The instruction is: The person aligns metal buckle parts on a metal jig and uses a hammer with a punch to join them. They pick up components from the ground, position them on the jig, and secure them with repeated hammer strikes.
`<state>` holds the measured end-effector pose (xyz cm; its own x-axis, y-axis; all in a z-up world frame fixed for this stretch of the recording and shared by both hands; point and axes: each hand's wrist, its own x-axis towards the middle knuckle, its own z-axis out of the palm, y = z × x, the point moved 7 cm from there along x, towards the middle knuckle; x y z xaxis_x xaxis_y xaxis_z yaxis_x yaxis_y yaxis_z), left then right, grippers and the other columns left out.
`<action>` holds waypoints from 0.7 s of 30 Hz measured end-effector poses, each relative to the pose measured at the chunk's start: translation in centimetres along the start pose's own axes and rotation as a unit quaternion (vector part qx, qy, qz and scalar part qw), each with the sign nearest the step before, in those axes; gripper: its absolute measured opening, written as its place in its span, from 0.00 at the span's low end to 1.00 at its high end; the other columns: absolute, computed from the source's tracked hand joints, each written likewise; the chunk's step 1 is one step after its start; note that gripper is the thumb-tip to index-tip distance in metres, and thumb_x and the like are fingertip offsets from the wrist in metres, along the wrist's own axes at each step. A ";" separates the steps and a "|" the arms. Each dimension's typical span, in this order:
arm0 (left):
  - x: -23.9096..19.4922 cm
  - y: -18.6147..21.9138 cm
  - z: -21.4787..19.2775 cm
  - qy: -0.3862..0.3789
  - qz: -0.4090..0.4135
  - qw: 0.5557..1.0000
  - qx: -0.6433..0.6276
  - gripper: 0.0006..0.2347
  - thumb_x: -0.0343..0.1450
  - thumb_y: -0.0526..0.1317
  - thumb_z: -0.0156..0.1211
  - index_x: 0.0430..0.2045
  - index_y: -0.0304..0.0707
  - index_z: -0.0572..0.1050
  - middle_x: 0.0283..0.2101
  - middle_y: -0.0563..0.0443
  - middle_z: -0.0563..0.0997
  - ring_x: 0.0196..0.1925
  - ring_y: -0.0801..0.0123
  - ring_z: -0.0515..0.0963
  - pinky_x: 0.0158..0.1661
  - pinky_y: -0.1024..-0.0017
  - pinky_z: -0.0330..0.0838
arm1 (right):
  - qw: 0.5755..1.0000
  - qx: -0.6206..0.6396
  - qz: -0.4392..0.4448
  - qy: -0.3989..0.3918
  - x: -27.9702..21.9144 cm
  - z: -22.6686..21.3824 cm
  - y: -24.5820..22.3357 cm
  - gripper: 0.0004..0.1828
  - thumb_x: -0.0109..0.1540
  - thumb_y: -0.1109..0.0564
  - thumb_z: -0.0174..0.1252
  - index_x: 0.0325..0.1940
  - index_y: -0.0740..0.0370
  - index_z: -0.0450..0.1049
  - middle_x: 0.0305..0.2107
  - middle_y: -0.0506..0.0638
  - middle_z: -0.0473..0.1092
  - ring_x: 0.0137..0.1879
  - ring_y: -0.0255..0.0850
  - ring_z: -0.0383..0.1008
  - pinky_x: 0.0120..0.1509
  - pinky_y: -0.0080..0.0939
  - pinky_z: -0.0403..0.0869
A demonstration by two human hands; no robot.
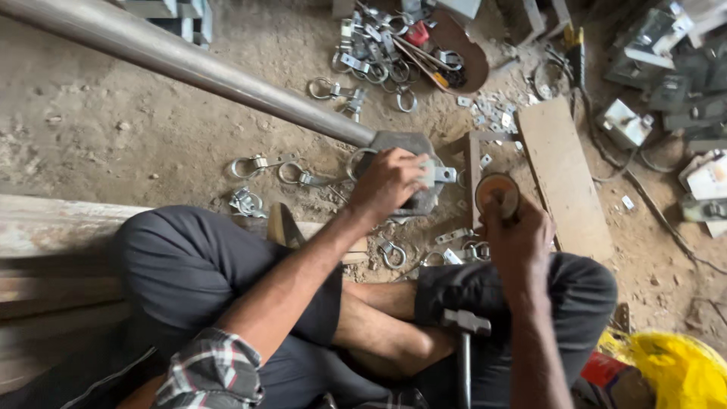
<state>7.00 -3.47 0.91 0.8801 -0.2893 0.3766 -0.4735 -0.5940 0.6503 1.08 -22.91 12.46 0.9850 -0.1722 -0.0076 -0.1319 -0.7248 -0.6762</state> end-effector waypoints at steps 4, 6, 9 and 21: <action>0.8 -1.0 -2.4 0.100 -0.046 0.987 -0.119 0.12 0.72 0.43 0.70 0.46 0.39 0.82 0.56 0.49 0.82 0.53 0.63 0.83 0.53 0.66 0.80 | 0.980 -0.126 -0.007 -0.157 -2.2 -2.9 -3.4 0.14 0.63 0.49 0.62 0.40 0.63 0.81 0.20 0.57 0.77 0.25 0.42 0.77 0.33 0.48 0.75; 1.2 -1.4 -4.8 0.178 -0.034 0.963 -0.201 0.14 0.77 0.42 0.68 0.54 0.38 0.80 0.60 0.46 0.81 0.61 0.63 0.82 0.60 0.64 0.79 | 0.960 -0.141 -0.046 -0.238 -4.1 -3.7 -6.2 0.15 0.60 0.48 0.64 0.45 0.57 0.83 0.24 0.57 0.79 0.27 0.45 0.78 0.33 0.49 0.76; 1.3 -4.1 -7.0 0.175 -0.174 0.911 -0.329 0.25 0.72 0.54 0.61 0.61 0.40 0.72 0.60 0.45 0.80 0.37 0.75 0.82 0.35 0.73 0.80 | 0.869 -0.138 -0.170 -0.443 -8.0 -3.1 -10.6 0.12 0.66 0.48 0.58 0.48 0.46 0.84 0.35 0.43 0.84 0.34 0.36 0.80 0.38 0.38 0.81; 0.1 -5.7 -8.1 0.163 -0.166 0.787 -0.572 0.24 0.74 0.40 0.37 0.67 0.43 0.70 0.60 0.45 0.81 0.45 0.68 0.73 0.45 0.69 0.73 | 0.755 0.260 -0.256 -0.544 -14.8 -4.9 -17.3 0.10 0.68 0.62 0.51 0.49 0.66 0.77 0.41 0.55 0.76 0.41 0.42 0.79 0.45 0.37 0.77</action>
<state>9.47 5.95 2.59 0.9944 0.0574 0.0888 -0.1058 0.5212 0.8468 -11.76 -11.10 27.90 0.4374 0.8975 -0.0564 0.0804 -0.1015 -0.9916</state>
